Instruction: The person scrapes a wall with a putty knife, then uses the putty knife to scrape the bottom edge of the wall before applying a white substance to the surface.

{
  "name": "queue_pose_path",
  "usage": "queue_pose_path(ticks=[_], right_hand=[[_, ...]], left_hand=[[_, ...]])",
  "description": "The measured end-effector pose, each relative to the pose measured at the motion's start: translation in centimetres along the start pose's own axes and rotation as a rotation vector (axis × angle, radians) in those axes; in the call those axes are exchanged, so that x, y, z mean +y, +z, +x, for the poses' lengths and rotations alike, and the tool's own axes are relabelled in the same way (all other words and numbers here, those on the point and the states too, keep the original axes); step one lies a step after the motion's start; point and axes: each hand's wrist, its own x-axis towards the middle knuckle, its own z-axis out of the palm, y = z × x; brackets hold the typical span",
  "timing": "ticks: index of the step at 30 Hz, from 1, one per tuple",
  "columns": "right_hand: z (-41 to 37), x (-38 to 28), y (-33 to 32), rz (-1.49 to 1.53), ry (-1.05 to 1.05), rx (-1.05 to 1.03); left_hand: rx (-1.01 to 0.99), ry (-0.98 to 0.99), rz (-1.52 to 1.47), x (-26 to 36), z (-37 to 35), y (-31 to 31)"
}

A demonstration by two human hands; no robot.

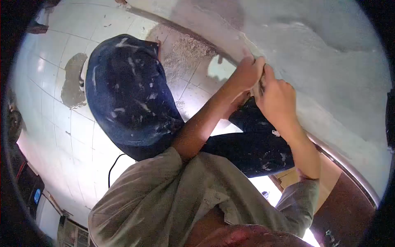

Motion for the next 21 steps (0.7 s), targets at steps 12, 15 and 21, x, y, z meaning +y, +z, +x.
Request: queue_pose_path(ticks=[12,15,21], right_hand=[[-0.7,-1.6,-2.3,0.010,-0.080,-0.045],[-0.6,-1.3,-1.8,-0.053,-0.053,-0.077],[-0.5,-0.7,-2.2,-0.007,-0.062,-0.040]], left_hand=[[0.262,-0.073,-0.644,2.2,-1.9,-1.2],[0.202,-0.187,-0.643,3.1,-1.9,-1.1],[0.267,-0.041,-0.537,1.5,-0.7,0.0]])
